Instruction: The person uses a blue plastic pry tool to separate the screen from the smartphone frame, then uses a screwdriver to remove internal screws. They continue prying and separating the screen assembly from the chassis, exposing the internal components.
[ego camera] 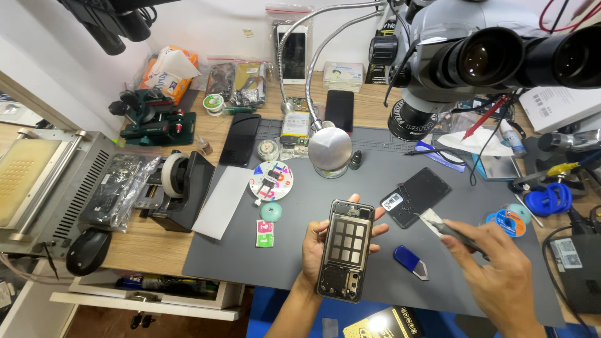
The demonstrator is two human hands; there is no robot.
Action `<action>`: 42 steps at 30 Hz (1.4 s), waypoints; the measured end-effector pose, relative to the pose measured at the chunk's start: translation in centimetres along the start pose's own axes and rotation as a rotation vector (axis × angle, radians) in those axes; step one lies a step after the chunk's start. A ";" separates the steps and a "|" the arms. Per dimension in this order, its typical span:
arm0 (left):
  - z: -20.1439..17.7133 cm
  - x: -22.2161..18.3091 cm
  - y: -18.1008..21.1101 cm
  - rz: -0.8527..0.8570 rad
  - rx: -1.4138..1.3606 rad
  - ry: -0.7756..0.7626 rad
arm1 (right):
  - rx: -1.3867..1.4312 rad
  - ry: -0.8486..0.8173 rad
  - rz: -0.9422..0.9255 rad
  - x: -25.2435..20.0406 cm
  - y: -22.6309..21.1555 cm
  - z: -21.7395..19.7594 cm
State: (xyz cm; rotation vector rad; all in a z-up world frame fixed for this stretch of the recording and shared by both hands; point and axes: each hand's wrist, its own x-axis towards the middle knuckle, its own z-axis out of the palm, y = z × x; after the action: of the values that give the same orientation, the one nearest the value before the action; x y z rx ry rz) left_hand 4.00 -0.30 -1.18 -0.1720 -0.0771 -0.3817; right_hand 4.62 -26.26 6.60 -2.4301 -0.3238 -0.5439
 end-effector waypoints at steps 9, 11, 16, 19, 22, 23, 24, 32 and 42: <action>-0.2 0.0 0.1 -0.018 -0.009 0.022 | 0.018 -0.166 -0.362 3.5 -5.7 2.8; -0.2 -0.1 0.0 -0.004 0.055 0.035 | 0.004 -0.162 -0.354 3.7 -5.8 3.3; -0.4 -0.1 0.0 0.000 0.114 0.033 | -0.042 -0.195 -0.340 4.0 -6.0 3.7; -0.2 0.0 -0.1 0.024 0.142 0.057 | -0.032 -0.214 -0.314 4.1 -5.9 4.0; -0.2 0.1 -0.2 0.047 0.222 0.087 | -0.053 -0.207 -0.345 4.2 -5.9 4.3; -0.1 0.1 -0.3 0.061 0.264 0.106 | -0.083 -0.200 -0.370 4.2 -5.9 4.4; -0.1 0.1 -0.4 0.074 0.306 0.127 | -0.112 -0.193 -0.393 4.2 -5.9 4.4; -0.3 0.2 -0.3 0.071 0.284 0.109 | -0.124 -0.221 -0.360 4.4 -6.2 4.4; -2.3 0.4 -0.3 0.040 0.465 0.163 | -0.206 -0.318 -0.455 4.8 -6.3 4.6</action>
State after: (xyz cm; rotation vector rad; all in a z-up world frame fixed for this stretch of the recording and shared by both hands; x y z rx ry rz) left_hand 4.38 -1.18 -3.30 0.3158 -0.0001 -0.3278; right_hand 8.00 -18.04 8.75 -2.6508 -1.0163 -0.3898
